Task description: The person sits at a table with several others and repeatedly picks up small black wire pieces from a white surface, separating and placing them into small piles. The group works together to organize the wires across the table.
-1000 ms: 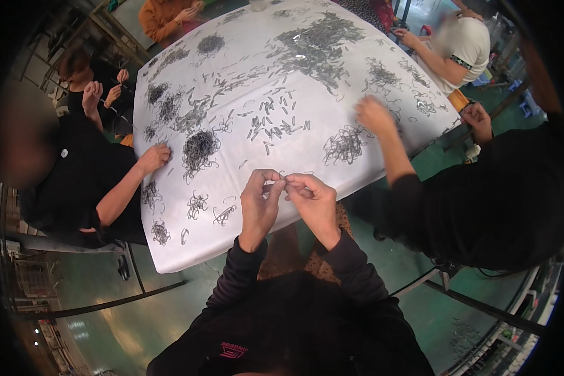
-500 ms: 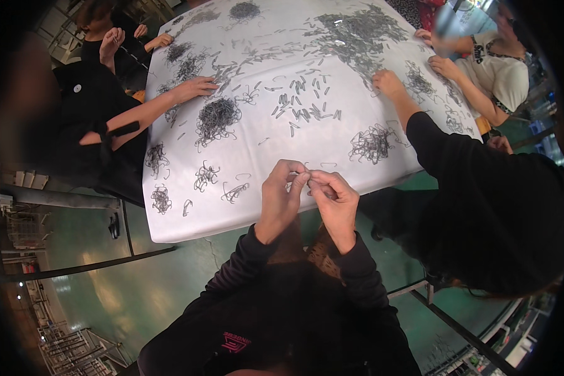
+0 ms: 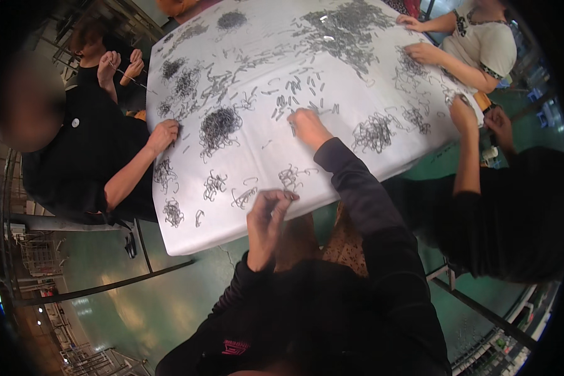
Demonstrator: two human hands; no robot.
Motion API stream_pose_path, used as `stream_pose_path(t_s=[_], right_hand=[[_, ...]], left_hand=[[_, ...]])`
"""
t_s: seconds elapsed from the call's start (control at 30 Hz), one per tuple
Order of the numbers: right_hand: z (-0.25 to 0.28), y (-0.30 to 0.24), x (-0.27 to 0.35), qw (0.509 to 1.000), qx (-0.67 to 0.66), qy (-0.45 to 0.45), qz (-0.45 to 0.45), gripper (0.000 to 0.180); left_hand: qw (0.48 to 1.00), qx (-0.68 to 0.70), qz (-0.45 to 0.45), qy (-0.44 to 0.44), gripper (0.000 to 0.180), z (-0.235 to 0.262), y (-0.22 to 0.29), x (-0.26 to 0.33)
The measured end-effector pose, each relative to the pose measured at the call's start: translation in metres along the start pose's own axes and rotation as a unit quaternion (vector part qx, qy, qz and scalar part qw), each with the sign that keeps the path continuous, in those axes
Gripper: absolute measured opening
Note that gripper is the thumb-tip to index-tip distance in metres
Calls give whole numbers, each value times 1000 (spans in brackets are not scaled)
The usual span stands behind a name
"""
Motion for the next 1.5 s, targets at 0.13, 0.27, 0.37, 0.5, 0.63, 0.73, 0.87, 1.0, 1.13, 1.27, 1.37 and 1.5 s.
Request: stream_pose_path(t_s=[0.13,0.27,0.37,0.5,0.63,0.73,0.87,1.0,1.13,1.27,1.37,1.5], right_hand=[[-41,25,-16,992,81,-100,14,15],[-41,20,-28,986,109,-125,33,21],[-6,0,-26,996,52,-69,-20,29],[47,-33,45,897,-385,-46,-214,26],[88,-71,89,863,-426,50,-266,22],[107,-91,102,846,-463,97,-245,22],[119,-98,111,842,-452,164,-243,22],[116,-97,119,812,-484,220,-242,21],[102,-87,117,760,-558,221,-250,19],[108,-76,112,742,-581,215,-256,19],[126,-75,116,746,-574,222,-255,19],[157,-77,130,771,-544,240,-230,19]], left_hand=[[999,-24,-22,-15,8,3,8,1],[999,-29,-29,-23,7,6,5,-8],[999,-26,-32,-30,7,7,4,-16],[995,-79,-60,-9,9,11,9,-29],[989,-91,-110,-32,8,-4,22,-38],[986,-101,-124,-50,8,-14,31,-37],[982,-117,-143,-43,9,-16,39,-33],[984,-128,-122,-33,16,-18,25,-31],[975,-123,-174,64,32,18,17,-41],[915,-359,-130,130,16,132,-16,-100],[843,-522,-74,111,11,192,-60,-147],[741,-668,-61,42,12,202,-103,-175]])
Point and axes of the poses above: each hand's wrist, its own x-axis away from the middle knuckle, its own z-axis out of the back of the hand, y = z × x, the point moved 10 cm from there along -x, towards the middle knuckle
